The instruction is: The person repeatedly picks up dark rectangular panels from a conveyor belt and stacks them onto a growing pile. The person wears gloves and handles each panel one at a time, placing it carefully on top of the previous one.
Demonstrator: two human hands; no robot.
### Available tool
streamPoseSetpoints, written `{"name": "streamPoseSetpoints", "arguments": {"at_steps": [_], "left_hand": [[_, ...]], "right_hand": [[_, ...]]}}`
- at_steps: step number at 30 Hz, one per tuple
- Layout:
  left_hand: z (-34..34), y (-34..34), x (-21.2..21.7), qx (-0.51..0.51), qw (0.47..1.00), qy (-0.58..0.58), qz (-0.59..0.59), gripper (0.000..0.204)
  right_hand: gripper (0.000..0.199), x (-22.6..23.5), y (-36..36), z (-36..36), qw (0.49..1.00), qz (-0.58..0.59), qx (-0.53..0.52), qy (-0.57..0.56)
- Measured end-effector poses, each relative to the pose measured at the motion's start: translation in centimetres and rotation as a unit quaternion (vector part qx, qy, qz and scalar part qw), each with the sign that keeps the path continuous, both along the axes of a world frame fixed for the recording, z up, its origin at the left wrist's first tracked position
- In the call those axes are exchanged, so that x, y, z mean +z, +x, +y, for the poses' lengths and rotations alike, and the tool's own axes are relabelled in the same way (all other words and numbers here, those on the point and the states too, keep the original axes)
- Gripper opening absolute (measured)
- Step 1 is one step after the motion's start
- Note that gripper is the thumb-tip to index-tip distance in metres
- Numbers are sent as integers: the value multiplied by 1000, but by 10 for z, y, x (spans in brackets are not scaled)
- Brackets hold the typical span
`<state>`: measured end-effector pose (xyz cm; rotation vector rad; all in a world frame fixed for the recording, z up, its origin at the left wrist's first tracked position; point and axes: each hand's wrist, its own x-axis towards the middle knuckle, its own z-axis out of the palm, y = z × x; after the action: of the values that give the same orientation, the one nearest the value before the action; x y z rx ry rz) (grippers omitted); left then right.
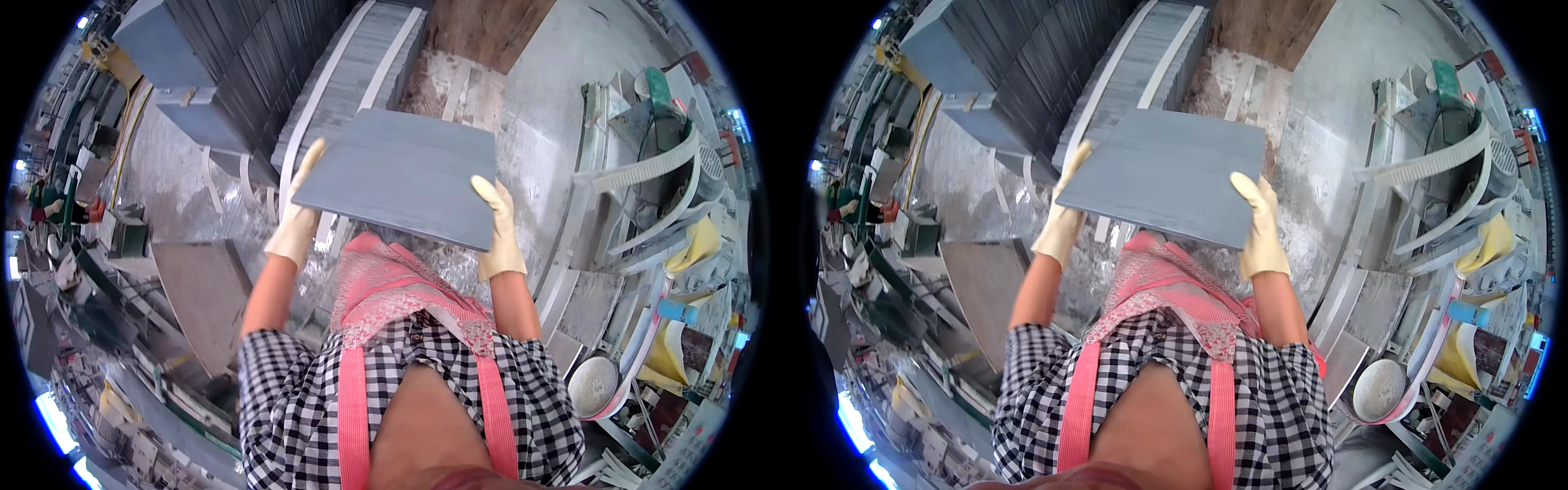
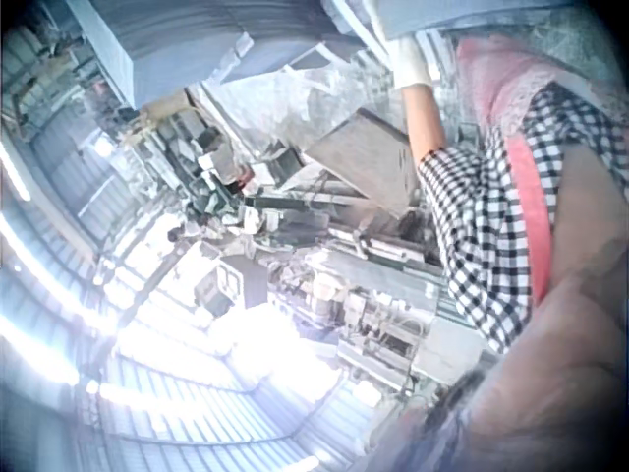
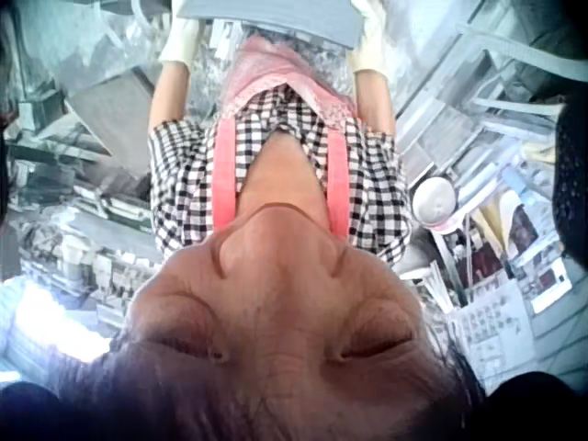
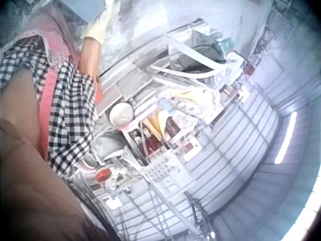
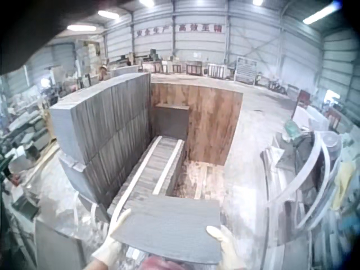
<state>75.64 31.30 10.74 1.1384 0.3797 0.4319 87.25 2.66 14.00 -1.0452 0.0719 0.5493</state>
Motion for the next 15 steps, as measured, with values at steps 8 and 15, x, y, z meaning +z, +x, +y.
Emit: {"name": "streamPoseSetpoints", "arguments": {"at_steps": [8, 15], "left_hand": [[50, -4, -30, -129, 991, -2, -23, 36], [89, 71, 9, -33, 469, 846, 252, 39]], "right_hand": [[37, 29, 60, 148, 997, -43, 37, 51], [41, 17, 133, 201, 991, -18, 87, 95]]}}
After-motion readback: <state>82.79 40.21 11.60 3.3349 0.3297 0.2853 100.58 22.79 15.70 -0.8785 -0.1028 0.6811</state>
